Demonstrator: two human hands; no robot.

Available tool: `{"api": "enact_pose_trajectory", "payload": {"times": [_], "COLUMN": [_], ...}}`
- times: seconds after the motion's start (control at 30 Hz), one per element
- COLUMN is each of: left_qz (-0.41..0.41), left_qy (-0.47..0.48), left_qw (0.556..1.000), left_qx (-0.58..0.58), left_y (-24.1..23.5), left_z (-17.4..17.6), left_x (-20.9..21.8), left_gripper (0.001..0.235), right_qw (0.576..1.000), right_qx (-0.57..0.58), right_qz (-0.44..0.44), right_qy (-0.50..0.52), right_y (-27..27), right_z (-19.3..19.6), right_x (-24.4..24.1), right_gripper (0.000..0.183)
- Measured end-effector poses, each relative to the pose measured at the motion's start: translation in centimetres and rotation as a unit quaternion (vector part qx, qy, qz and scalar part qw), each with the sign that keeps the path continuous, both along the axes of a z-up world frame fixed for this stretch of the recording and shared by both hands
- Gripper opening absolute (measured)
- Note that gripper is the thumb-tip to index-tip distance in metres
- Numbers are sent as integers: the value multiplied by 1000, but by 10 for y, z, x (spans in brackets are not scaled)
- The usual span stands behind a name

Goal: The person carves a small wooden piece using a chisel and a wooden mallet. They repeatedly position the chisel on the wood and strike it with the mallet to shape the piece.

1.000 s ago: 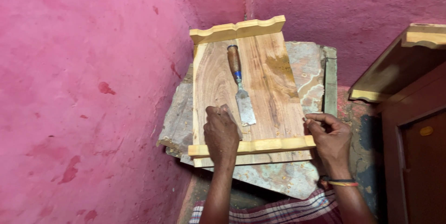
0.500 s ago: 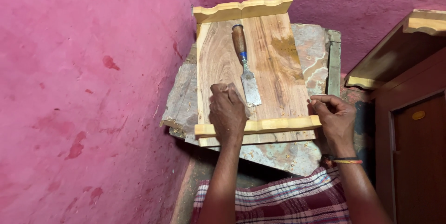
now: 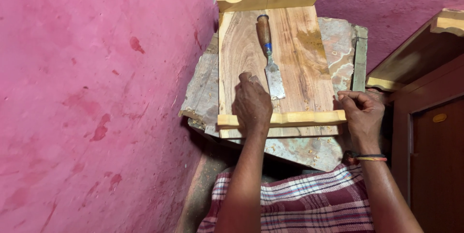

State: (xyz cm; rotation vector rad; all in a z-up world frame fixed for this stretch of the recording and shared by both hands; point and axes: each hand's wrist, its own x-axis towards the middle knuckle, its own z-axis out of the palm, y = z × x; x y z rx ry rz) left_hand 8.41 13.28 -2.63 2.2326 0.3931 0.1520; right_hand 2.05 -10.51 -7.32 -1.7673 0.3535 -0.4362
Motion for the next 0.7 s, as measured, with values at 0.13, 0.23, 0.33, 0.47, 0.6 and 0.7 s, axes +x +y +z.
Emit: {"api": "enact_pose_trajectory", "payload": {"times": [0.13,0.23,0.33,0.47,0.6,0.7], "left_qz": [8,12,8,9,6,7], "left_qy": [27,13,15,18,38,40], "left_qw": [1000,1000,1000,1000,999,999], "left_qx": [-10,9,13,15,5,-3], "left_y": [0,-1,-2,-3,-3,-4], "left_z": [2,-1,-5,-5,-3,-1], "left_x": [2,3,4,6,4,4], "left_gripper": [38,38,36,38,38,38], "right_qw": [999,993,979,976,961,951], "right_qx": [-31,-110,-190,-213,-275,-306], "right_qz": [3,9,1,-33,-2,49], "right_qy": [-22,-53,-67,-14,-22,-13], "right_y": [-1,-4,-3,2,10,26], "right_z": [-1,-1,4,23,41,50], "right_x": [-2,-3,-5,-8,-2,18], "right_gripper": [12,9,7,11,12,13]}}
